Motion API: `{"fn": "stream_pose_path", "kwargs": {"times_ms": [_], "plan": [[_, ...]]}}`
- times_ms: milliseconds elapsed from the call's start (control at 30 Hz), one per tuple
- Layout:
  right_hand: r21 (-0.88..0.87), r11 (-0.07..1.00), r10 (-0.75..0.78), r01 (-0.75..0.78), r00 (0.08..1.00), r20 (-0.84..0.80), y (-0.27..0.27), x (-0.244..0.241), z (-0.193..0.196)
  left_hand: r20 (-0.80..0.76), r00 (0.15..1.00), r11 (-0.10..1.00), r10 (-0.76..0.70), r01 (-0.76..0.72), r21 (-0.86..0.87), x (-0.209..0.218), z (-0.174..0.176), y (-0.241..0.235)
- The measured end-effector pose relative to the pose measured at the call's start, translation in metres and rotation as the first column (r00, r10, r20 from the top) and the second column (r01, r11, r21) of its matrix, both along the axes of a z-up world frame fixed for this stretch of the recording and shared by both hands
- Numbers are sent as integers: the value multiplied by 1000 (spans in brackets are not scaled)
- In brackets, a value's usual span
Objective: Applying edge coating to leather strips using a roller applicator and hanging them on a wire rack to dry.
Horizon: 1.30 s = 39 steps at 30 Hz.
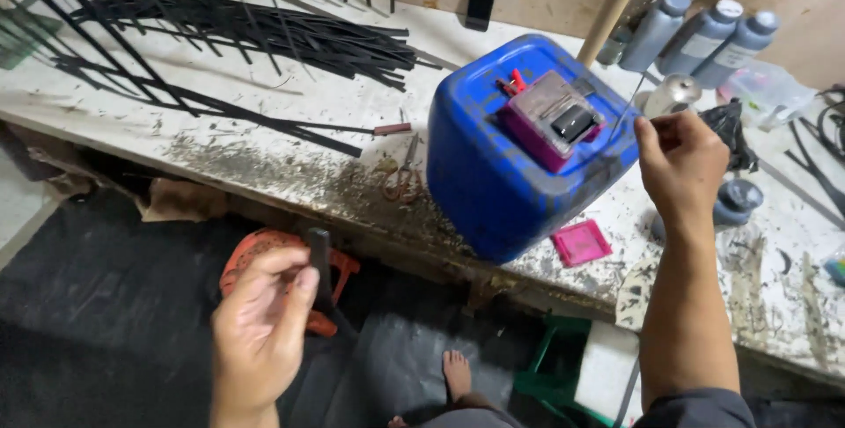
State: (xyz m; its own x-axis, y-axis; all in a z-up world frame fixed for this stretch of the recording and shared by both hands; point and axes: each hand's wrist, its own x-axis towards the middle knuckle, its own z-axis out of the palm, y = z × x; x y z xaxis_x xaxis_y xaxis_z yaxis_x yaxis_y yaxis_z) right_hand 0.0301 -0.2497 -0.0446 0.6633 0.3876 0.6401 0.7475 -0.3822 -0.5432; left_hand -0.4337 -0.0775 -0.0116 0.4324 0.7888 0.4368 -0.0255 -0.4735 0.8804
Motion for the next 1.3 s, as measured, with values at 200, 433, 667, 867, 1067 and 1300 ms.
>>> {"fn": "stream_pose_path", "kwargs": {"times_ms": [200, 433, 667, 867, 1067, 1300], "plan": [[-584, 803, -245, 120, 960, -139, 33, 58, 6, 13, 984, 983, 177, -176, -44, 13, -7, 7], [-701, 712, -191, 30, 970, -152, 46, 69, 14, -70, 955, 951, 289, -294, -90, 34, -6, 3], [-730, 679, -170, 80, 984, -50, 46, 61, 15, 4, 993, 987, 120, -118, -109, 58, -2, 6], [-750, 644, -207, 149, 978, 17, 49, 75, -2, 128, 992, 993, 10, 5, -118, 77, -7, 9], [-684, 700, -249, 207, 968, 38, 60, 75, -16, 190, 980, 989, -64, 88, -117, 82, -8, 8], [-630, 741, -269, 232, 962, 37, 59, 72, -21, 153, 987, 984, -50, 75, -160, 76, -7, 9]]}}
